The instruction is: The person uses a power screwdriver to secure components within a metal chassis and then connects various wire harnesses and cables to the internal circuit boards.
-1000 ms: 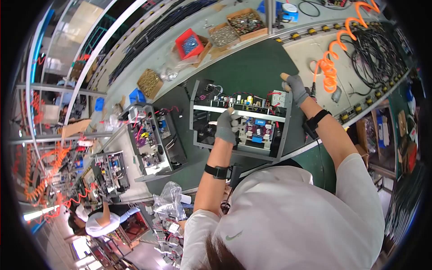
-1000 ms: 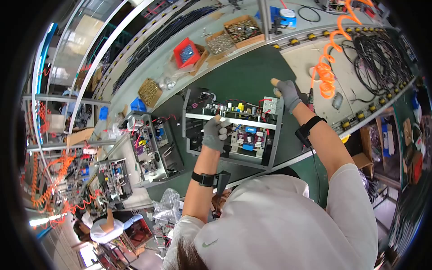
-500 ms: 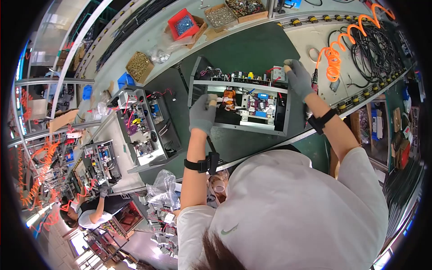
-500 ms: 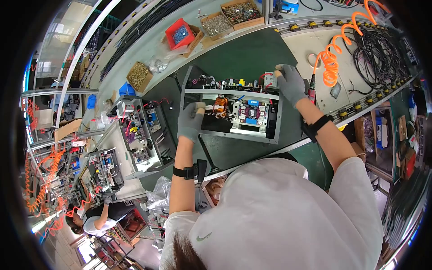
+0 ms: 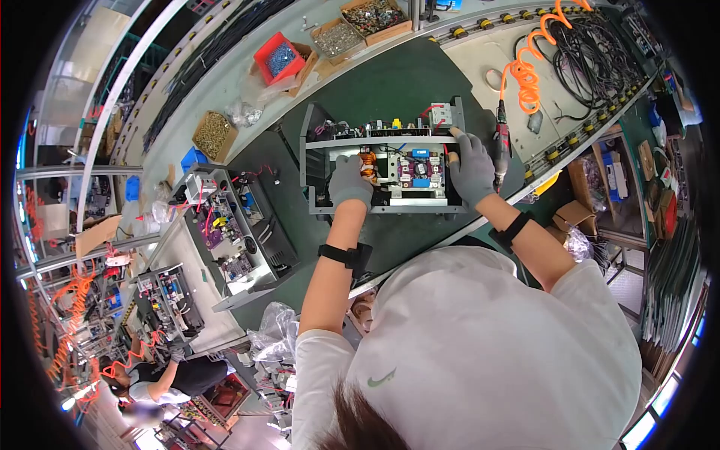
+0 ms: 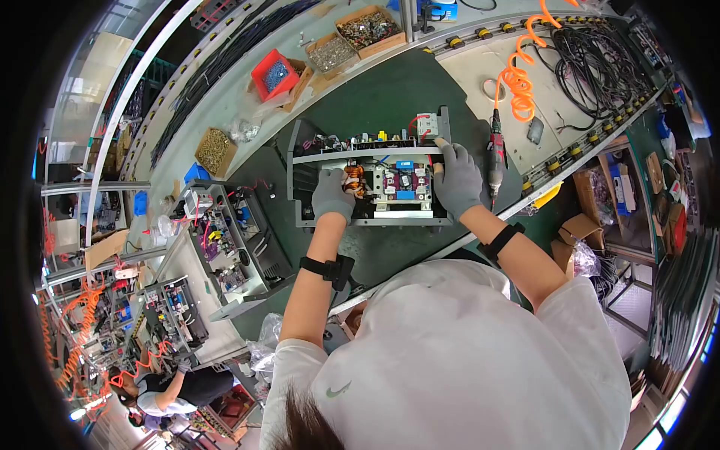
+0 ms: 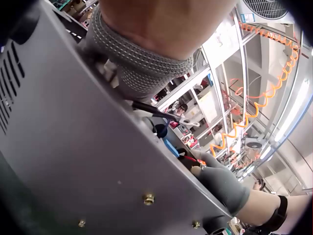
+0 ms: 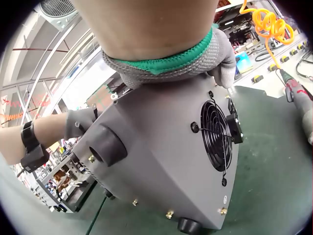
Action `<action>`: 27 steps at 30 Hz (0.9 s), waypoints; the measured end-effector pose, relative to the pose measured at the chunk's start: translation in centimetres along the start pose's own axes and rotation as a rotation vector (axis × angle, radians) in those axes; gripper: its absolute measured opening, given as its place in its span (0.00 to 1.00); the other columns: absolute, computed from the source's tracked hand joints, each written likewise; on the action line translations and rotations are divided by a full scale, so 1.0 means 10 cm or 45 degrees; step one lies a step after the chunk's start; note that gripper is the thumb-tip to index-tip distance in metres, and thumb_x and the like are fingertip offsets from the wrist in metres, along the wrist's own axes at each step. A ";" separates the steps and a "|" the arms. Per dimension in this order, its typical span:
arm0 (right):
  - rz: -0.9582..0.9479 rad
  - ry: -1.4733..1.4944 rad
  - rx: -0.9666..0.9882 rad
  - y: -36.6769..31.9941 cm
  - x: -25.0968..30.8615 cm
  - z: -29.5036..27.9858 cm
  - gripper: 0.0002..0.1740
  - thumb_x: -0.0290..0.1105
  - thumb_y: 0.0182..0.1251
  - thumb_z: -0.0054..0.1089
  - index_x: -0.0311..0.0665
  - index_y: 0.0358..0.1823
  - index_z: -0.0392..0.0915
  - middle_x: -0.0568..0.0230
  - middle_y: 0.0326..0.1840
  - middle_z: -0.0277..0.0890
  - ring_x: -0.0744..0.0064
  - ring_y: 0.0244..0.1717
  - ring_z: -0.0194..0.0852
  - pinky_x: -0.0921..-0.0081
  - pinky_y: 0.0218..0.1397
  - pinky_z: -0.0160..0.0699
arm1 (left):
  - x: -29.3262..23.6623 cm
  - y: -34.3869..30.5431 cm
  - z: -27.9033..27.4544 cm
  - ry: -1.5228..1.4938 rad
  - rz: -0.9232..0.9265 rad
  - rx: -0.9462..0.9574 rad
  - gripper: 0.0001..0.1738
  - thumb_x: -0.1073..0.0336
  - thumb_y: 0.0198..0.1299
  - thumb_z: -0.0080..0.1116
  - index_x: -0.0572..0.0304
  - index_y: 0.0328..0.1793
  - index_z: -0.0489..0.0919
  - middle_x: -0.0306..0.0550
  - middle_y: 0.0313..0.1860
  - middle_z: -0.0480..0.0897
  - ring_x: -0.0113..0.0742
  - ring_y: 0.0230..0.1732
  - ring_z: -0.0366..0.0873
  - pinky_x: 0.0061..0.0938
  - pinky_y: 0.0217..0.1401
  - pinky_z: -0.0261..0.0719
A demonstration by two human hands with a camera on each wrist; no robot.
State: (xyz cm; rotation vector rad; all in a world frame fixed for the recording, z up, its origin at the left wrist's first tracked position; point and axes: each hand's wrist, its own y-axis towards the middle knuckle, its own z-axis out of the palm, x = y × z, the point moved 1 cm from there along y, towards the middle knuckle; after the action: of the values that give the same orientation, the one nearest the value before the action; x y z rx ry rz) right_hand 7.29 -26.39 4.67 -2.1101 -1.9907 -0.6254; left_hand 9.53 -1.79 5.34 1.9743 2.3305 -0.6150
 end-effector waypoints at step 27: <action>0.180 0.164 0.086 -0.04 -0.05 0.01 0.24 0.35 0.59 0.49 0.54 0.59 0.63 0.56 0.49 0.69 0.52 0.46 0.73 0.59 0.45 0.74 | -0.48 0.00 0.26 -0.909 -0.111 -0.100 0.19 0.69 0.43 0.66 0.65 0.45 0.79 0.49 0.37 0.83 0.32 0.36 0.81 0.23 0.40 0.77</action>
State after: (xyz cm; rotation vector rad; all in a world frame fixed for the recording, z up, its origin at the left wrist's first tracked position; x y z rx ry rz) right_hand 6.95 -26.73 4.29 -2.0919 -1.7532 -0.6416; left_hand 9.82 -7.16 4.23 1.3113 1.9470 -1.0080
